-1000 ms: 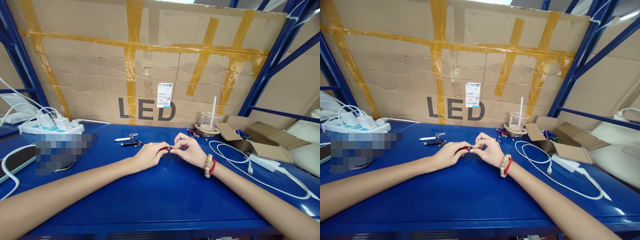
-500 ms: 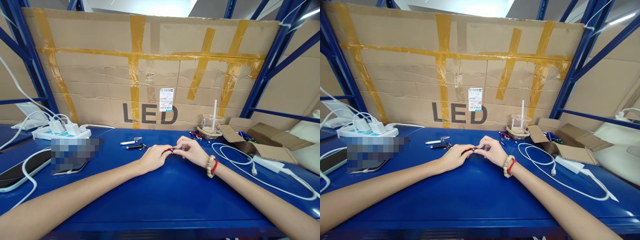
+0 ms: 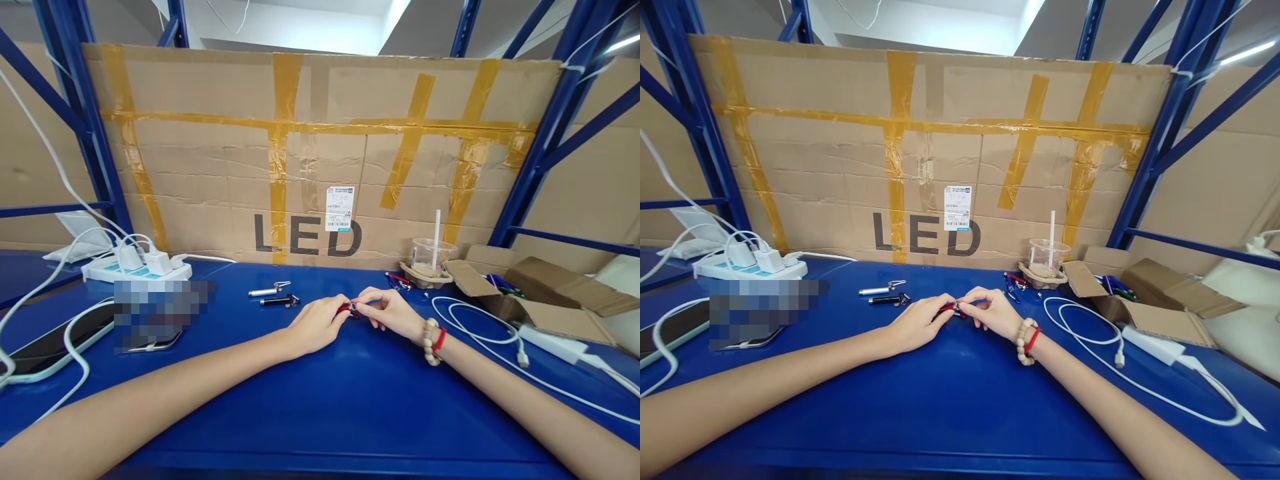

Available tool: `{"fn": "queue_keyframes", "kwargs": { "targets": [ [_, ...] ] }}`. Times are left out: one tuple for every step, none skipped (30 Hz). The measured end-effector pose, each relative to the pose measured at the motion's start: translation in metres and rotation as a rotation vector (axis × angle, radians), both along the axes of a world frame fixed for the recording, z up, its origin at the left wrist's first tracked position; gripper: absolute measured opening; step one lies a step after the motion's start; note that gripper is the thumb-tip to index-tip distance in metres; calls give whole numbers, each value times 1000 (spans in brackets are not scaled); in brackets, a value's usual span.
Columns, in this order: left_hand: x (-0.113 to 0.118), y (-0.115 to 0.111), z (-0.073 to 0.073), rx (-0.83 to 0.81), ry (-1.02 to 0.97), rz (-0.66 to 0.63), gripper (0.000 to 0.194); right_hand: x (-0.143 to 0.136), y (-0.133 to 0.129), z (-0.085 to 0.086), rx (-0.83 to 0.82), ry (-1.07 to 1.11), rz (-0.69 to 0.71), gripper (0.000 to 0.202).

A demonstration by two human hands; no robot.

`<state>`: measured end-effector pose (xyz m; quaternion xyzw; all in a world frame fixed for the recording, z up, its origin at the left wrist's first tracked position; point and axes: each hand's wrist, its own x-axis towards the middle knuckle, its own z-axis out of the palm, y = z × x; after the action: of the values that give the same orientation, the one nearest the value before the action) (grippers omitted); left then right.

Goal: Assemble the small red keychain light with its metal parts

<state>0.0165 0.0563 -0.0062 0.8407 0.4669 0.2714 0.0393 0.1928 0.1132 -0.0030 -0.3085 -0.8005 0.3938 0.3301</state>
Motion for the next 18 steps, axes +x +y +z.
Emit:
{"fn": "queue_keyframes", "kwargs": {
  "targets": [
    [0, 0, 0, -5, -2, 1, 21, 0, 0, 0, 6, 6, 0, 29],
    [0, 0, 0, -12, -3, 1, 21, 0, 0, 1, 18, 10, 3, 28],
    [0, 0, 0, -20, -3, 1, 20, 0, 0, 1, 32, 15, 10, 27],
    [0, 0, 0, -29, 0, -1, 20, -1, 0, 1, 46, 17, 19, 26],
    [0, 0, 0, -36, 3, -3, 20, 0, 0, 0, 57, 16, 30, 26],
    [-1, 0, 0, -42, 8, -3, 20, 0, 0, 0, 67, 14, 39, 25],
    [-1, 0, 0, -46, 12, -2, 21, 0, 0, 0, 72, 11, 45, 25],
    [-1, 0, 0, -48, 15, 0, 21, 0, 0, 0, 76, 7, 49, 25],
    [-1, 0, 0, -48, 14, 0, 21, 0, 0, 0, 79, 5, 50, 25],
    [-1, 0, 0, -48, 11, 2, 21, 0, -1, -1, 84, 3, 48, 25],
    [-1, 0, 0, -48, 8, 6, 21, 0, -1, -1, 88, 3, 44, 25],
    [-1, 0, 0, -52, 7, 10, 21, 0, -1, -1, 91, 1, 37, 26],
    [-1, 0, 0, -58, 7, 14, 21, 0, -1, -2, 89, -5, 27, 27],
    [-1, 0, 0, -65, 9, 18, 22, 0, -1, -2, 85, -14, 13, 28],
    [-1, -1, 0, -69, 14, 21, 23, -1, -1, -2, 77, -31, -7, 29],
    [-2, -1, -1, -73, 20, 23, 24, -1, -1, -3, 67, -56, -30, 31],
    [-2, -1, -1, -76, 26, 24, 24, -1, -1, -3, 57, -86, -56, 32],
    [-2, 0, -1, -79, 32, 25, 25, -2, -1, -3, 50, -117, -84, 33]
  ]
}}
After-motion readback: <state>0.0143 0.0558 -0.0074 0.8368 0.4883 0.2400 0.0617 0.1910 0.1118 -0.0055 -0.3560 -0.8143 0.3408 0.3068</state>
